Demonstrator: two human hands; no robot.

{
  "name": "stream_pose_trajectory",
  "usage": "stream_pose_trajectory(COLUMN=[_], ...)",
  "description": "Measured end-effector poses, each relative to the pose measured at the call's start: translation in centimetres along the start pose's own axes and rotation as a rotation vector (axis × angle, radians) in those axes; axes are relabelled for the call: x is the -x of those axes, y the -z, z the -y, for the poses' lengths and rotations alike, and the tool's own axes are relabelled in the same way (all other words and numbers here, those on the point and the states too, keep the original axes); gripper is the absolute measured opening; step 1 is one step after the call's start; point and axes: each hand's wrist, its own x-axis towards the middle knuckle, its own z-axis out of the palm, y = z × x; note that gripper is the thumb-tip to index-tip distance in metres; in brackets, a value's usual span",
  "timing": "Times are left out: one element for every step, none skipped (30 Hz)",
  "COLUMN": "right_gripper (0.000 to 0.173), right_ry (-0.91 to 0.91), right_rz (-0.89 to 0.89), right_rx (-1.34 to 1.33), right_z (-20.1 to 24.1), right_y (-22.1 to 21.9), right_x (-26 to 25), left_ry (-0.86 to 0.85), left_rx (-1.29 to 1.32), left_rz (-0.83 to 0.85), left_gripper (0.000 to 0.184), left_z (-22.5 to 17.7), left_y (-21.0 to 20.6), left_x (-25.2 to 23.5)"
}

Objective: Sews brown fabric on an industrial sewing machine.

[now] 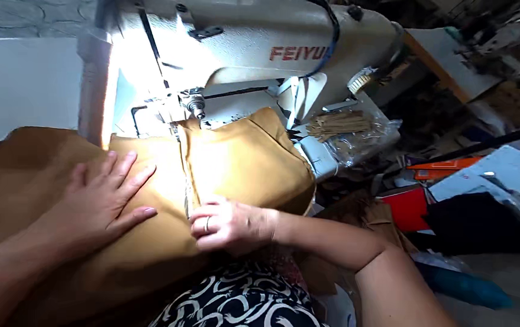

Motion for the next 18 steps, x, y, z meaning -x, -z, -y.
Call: stream_pose_trajectory(right_gripper=[0.014, 0.016, 0.018, 0.018, 0.017, 0.019, 0.022, 0.023, 0.028, 0.032, 0.033, 0.032, 0.031, 0.031, 0.032, 0.031, 0.03, 0.028], right_ry=[-0.005, -0.015, -0.041, -0.105, -0.212, -0.345, -0.505, -0.678, -0.856, -1.019, -1.127, -1.193, -1.226, -1.245, -1.261, -1.271, -1.287, -1.307], right_rz=[0.011, 0.001, -0.055, -0.138, -0.211, -0.254, -0.279, -0.295, -0.286, -0.24, -0.173, -0.097, -0.028, 0.018, 0.04, 0.047, 0.064, 0.088], right_rx=[-0.018, -0.009, 0.03, 0.099, 0.196, 0.319, 0.436, 0.526, 0.558, 0.544, 0.52, 0.486, 0.457, 0.43, 0.406, 0.389, 0.378, 0.371], right_z=[1.0, 1.7, 2.1, 2.2, 2.0, 1.3, 0.3, -1.0, -2.3, -3.6, -5.0, -6.4, -7.7, -8.8, -9.5, -9.9, -10.0, -10.0], right_y=[-0.2, 0.0, 0.4, 1.3, 2.6, 4.2, 6.1, 7.9, 9.7, 11.3, 12.6, 13.5, 14.0, 14.2, 14.3, 14.3, 14.4, 14.5], right_x=[0.5, 1.0, 1.6, 2.2, 2.9, 3.7, 4.5, 5.1, 5.7, 6.2, 6.8, 7.3, 7.8, 8.0, 8.1, 7.9, 7.7, 7.4], left_ry=[-0.027, -0.056, -0.082, -0.103, -0.112, -0.103, -0.087, -0.067, -0.05, -0.035, -0.026, -0.018, -0.013, -0.012, -0.013, -0.014, -0.016, -0.018], left_rx=[0.0, 0.006, 0.014, 0.028, 0.052, 0.067, 0.072, 0.063, 0.048, 0.035, 0.029, 0.027, 0.025, 0.023, 0.02, 0.018, 0.019, 0.021], left_rz=[-0.007, -0.023, -0.04, -0.055, -0.061, -0.059, -0.077, -0.105, -0.135, -0.153, -0.172, -0.188, -0.197, -0.204, -0.211, -0.212, -0.213, -0.215], left_gripper=[0.091, 0.086, 0.082, 0.079, 0.078, 0.078, 0.079, 0.08, 0.08, 0.08, 0.08, 0.08, 0.079, 0.079, 0.078, 0.078, 0.077, 0.077], left_z=[-0.8, -2.4, -4.7, -7.2, -9.5, -11.4, -12.9, -13.9, -14.5, -14.9, -15.1, -15.2, -15.2, -15.2, -15.1, -15.1, -15.1, -15.1], left_y=[0.1, 0.2, 0.1, 0.0, -0.4, -0.9, -1.7, -2.6, -3.4, -3.9, -4.2, -4.4, -4.6, -4.7, -4.8, -4.9, -4.9, -4.9], left_x=[-0.1, -0.3, -0.5, -0.5, -0.4, -0.2, 0.0, 0.1, 0.2, 0.3, 0.3, 0.3, 0.3, 0.3, 0.4, 0.4, 0.3, 0.3])
